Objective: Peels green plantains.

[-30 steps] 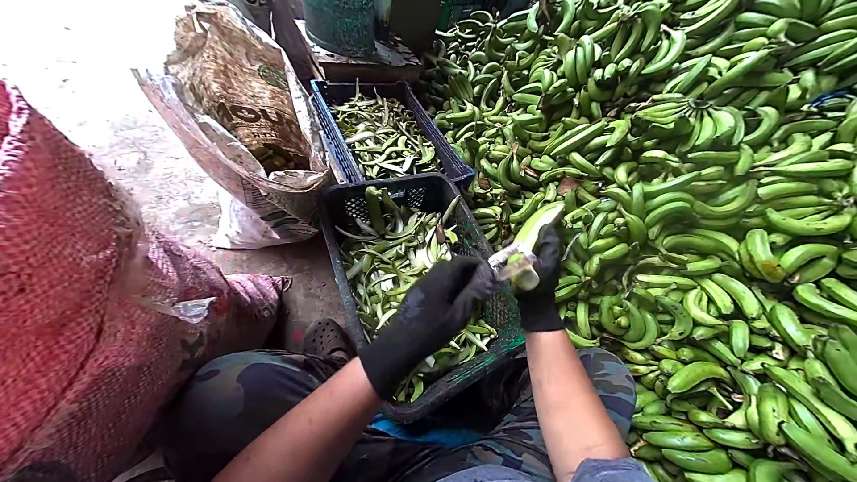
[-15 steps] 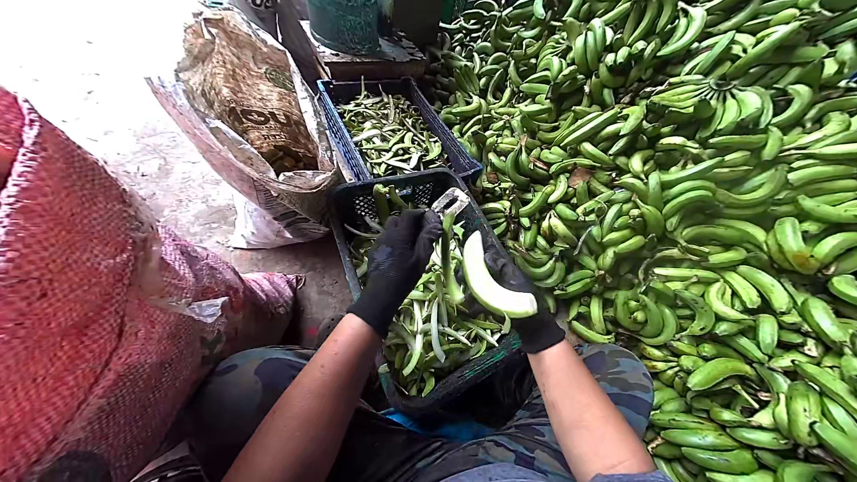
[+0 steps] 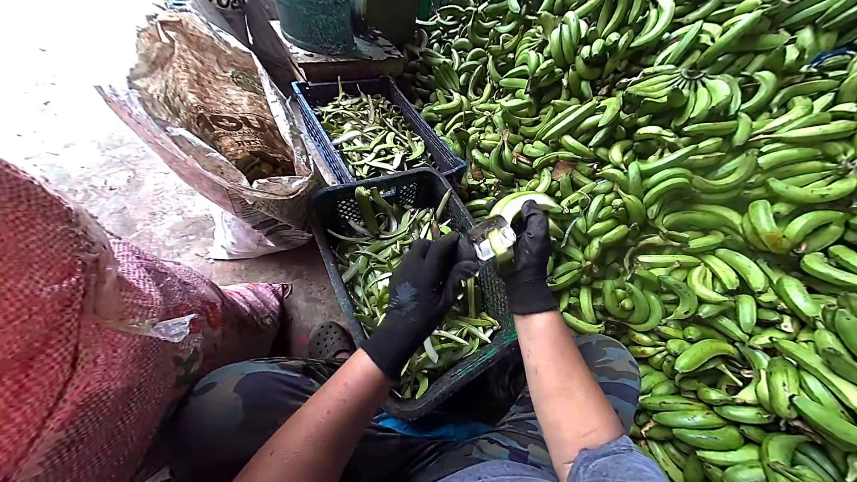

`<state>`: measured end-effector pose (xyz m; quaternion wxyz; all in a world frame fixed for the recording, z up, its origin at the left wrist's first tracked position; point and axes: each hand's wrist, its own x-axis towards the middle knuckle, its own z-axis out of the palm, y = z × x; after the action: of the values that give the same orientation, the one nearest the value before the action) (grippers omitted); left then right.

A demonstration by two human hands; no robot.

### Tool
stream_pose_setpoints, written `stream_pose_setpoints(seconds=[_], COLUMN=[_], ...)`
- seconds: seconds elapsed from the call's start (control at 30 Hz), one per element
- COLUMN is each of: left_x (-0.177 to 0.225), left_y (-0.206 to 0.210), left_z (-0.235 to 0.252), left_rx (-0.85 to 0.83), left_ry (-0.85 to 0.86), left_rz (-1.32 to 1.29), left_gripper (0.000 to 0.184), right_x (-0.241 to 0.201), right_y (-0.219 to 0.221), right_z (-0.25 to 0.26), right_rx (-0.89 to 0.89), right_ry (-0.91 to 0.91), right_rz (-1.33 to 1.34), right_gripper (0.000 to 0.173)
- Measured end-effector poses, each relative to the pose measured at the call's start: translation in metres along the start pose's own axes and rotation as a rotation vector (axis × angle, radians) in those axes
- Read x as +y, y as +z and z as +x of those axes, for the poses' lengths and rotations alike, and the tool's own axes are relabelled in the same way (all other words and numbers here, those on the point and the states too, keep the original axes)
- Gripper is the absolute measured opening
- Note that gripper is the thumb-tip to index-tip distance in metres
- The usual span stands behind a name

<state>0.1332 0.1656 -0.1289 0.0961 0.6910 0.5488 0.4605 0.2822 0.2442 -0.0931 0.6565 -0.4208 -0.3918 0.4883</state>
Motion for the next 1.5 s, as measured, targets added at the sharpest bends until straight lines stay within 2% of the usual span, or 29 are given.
stream_pose_setpoints(seconds=[0.07,0.13,0.17,0.27,0.37,0.43,0.47,0.5,0.6,0.67,0.77,0.9,0.97,1.03,1.13,1.23,1.3,1.37,1.43,1.5], left_x=[-0.017,-0.035,-0.043,-0.056,-0.062,-0.06,-0.056,-0.052,-0.034,-0.027,-0.022,-0.017,-0.018,-0.018,-0.019,-0.026,-0.027,-0.024,-0.023,-0.025], left_y=[-0.008,-0.013,-0.014,-0.01,-0.005,-0.006,-0.007,-0.007,0.0,0.01,0.015,0.01,0.008,0.004,-0.004,-0.006,-0.001,0.003,0.001,-0.004], left_z=[0.01,0.019,0.022,0.025,0.025,0.024,0.024,0.024,0.017,0.011,0.004,0.002,0.002,0.004,0.01,0.01,0.005,0.003,0.006,0.01], left_rx=[-0.057,-0.085,-0.098,-0.185,-0.258,-0.284,-0.276,-0.261,-0.18,-0.113,0.017,0.159,0.176,0.109,-0.006,-0.024,-0.019,-0.047,-0.09,-0.137], left_ry=[-0.039,-0.019,0.001,0.01,-0.094,-0.217,-0.238,-0.234,-0.09,0.027,0.15,0.192,0.207,0.166,0.067,0.105,0.141,0.073,-0.066,-0.191], left_rz=[0.002,0.037,0.05,0.068,0.132,0.116,0.079,0.025,-0.137,-0.164,-0.145,-0.012,0.028,0.0,-0.09,-0.011,0.073,0.079,-0.004,-0.129], left_gripper=[0.05,0.056,0.057,0.059,0.054,0.054,0.055,0.055,0.056,0.062,0.059,0.051,0.05,0.052,0.056,0.053,0.049,0.049,0.051,0.052], right_x=[0.005,0.012,0.015,0.018,0.025,0.027,0.029,0.03,0.028,0.028,0.028,0.021,0.025,0.03,0.032,0.023,0.022,0.024,0.025,0.023], right_y=[-0.017,-0.035,-0.04,-0.046,-0.049,-0.054,-0.058,-0.061,-0.054,-0.043,-0.028,-0.01,-0.009,-0.014,-0.029,-0.033,-0.033,-0.038,-0.045,-0.044], right_z=[-0.006,-0.007,-0.007,-0.005,-0.003,-0.004,-0.002,0.0,0.006,0.013,0.015,0.006,0.004,0.001,-0.009,-0.008,-0.01,-0.013,-0.013,-0.014], right_rx=[-0.283,-0.578,-0.669,-0.869,-0.973,-0.906,-0.814,-0.708,-0.449,-0.399,-0.339,-0.097,-0.079,-0.183,-0.477,-0.441,-0.342,-0.335,-0.457,-0.569], right_ry=[0.028,0.104,0.156,0.357,0.505,0.506,0.481,0.431,0.263,0.165,0.177,0.219,0.209,0.173,0.108,0.219,0.255,0.094,-0.139,-0.195], right_rz=[-0.205,-0.29,-0.307,-0.381,-0.415,-0.345,-0.271,-0.18,0.211,0.489,0.802,0.858,0.849,0.741,0.496,0.238,-0.038,-0.442,-0.809,-0.878], right_gripper=[0.033,0.033,0.032,0.04,0.036,0.041,0.047,0.047,0.035,0.039,0.047,0.045,0.046,0.046,0.044,0.04,0.04,0.04,0.036,0.034])
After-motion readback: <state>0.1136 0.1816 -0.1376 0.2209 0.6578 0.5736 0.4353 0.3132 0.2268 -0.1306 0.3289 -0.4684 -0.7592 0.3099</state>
